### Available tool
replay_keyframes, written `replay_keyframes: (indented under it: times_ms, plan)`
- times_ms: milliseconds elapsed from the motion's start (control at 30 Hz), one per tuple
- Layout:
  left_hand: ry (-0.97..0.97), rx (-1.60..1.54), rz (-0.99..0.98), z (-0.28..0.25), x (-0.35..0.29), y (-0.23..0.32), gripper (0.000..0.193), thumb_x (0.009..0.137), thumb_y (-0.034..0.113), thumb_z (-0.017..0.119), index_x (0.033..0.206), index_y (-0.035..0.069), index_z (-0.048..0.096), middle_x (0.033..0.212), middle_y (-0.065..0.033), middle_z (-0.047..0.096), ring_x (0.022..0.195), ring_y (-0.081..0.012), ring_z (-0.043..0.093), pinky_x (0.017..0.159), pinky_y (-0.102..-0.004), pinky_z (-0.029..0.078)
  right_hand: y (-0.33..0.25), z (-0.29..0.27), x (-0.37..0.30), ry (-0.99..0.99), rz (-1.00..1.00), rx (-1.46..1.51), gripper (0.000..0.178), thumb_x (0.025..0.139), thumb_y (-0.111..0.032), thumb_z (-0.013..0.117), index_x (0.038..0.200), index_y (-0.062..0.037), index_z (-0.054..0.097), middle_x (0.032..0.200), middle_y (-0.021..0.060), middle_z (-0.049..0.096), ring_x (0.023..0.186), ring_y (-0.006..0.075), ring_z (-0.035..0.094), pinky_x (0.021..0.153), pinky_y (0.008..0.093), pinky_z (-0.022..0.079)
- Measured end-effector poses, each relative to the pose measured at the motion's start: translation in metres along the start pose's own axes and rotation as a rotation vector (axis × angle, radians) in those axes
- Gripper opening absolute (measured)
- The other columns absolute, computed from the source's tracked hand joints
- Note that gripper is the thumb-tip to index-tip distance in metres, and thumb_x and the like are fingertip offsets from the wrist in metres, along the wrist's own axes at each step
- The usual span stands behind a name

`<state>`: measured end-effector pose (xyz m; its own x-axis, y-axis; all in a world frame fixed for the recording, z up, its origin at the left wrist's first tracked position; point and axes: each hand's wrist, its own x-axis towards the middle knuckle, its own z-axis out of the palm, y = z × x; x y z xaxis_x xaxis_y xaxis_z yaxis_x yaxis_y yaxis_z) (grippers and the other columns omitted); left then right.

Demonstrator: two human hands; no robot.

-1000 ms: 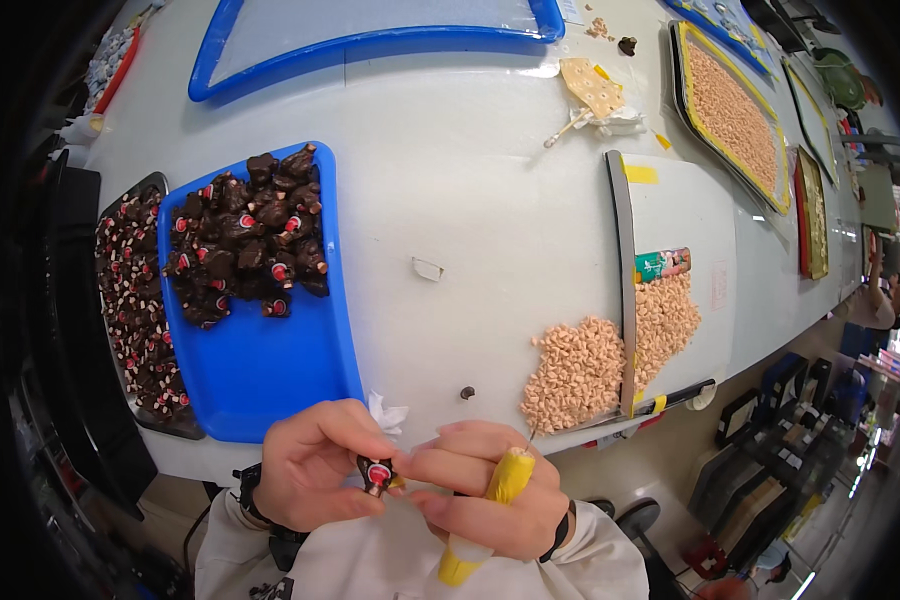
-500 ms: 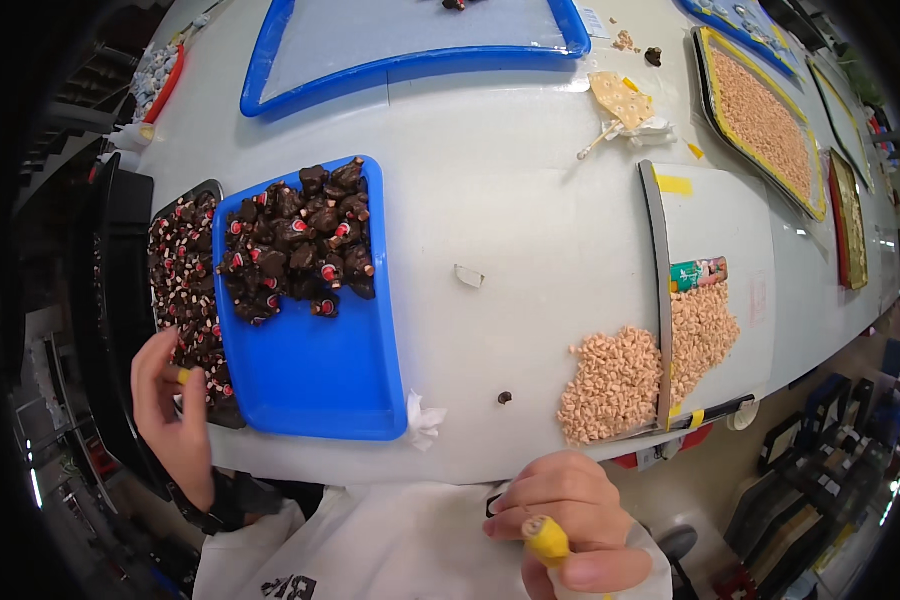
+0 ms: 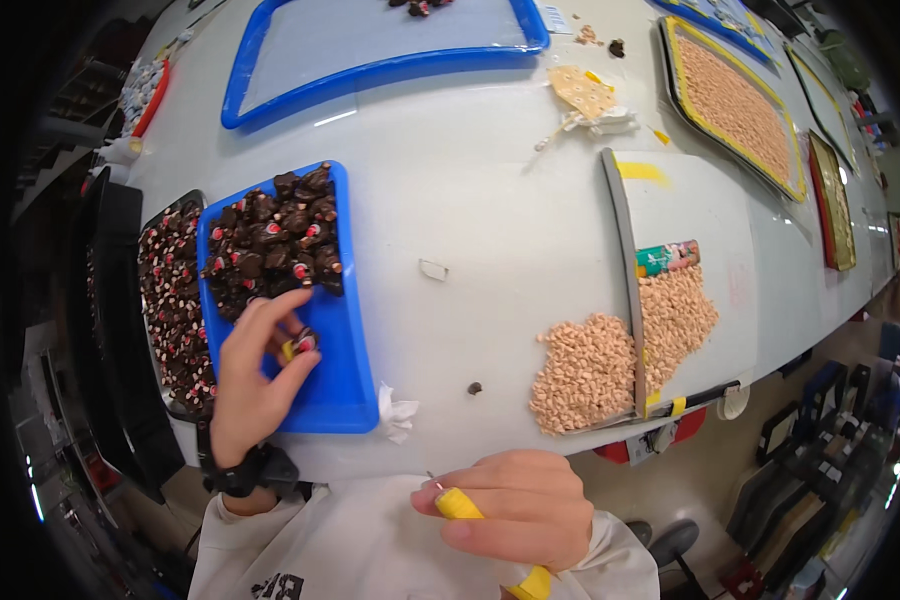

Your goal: The recorder is manually assembling and sorting small black and red plastic components into various trays and bins.

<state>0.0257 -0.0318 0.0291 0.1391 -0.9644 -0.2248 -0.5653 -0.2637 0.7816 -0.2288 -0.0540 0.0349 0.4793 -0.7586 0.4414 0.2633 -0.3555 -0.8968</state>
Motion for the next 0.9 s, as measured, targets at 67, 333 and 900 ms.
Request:
replay_keyframes:
  times_ms: [67, 333, 900]
  plan:
    - [-0.063, -0.443, 0.063, -0.015, -0.014, 0.005, 0.033, 0.069, -0.007, 0.064, 0.102, -0.002, 0.061, 0.089, -0.0101, 0.049, 0.074, -0.0133, 0.053, 0.06, -0.0229, 0.043, -0.007, -0.012, 0.007, -0.021, 0.04, 0.001, 0.014, 0.082, -0.016, 0.058, 0.088, -0.0032, 0.057, 0.084, 0.0164, 0.067, 0.067, 0.0279, 0.064, 0.058, 0.0319, 0.05]
    - [-0.365, -1.248, -0.024, 0.026, -0.023, 0.037, 0.031, 0.074, -0.01, 0.058, 0.104, -0.011, 0.057, 0.103, -0.0205, 0.052, 0.089, -0.0208, 0.058, 0.077, -0.0296, 0.051, -0.004, -0.015, 0.004, -0.119, 0.004, 0.023, 0.017, 0.08, -0.009, 0.06, 0.095, -0.0011, 0.056, 0.088, 0.0195, 0.065, 0.073, 0.0306, 0.065, 0.058, 0.0347, 0.051]
    - [-0.455, -1.314, 0.074, 0.037, -0.025, 0.012, 0.035, 0.081, 0.0, 0.065, 0.114, -0.008, 0.057, 0.106, -0.0135, 0.051, 0.092, -0.0166, 0.053, 0.078, -0.0287, 0.044, -0.007, 0.011, 0.039, -0.044, -0.097, -0.123, 0.057, 0.092, -0.049, 0.041, 0.082, 0.0045, 0.057, 0.054, 0.0081, 0.054, 0.042, 0.0187, 0.048, 0.038, 0.0278, 0.034]
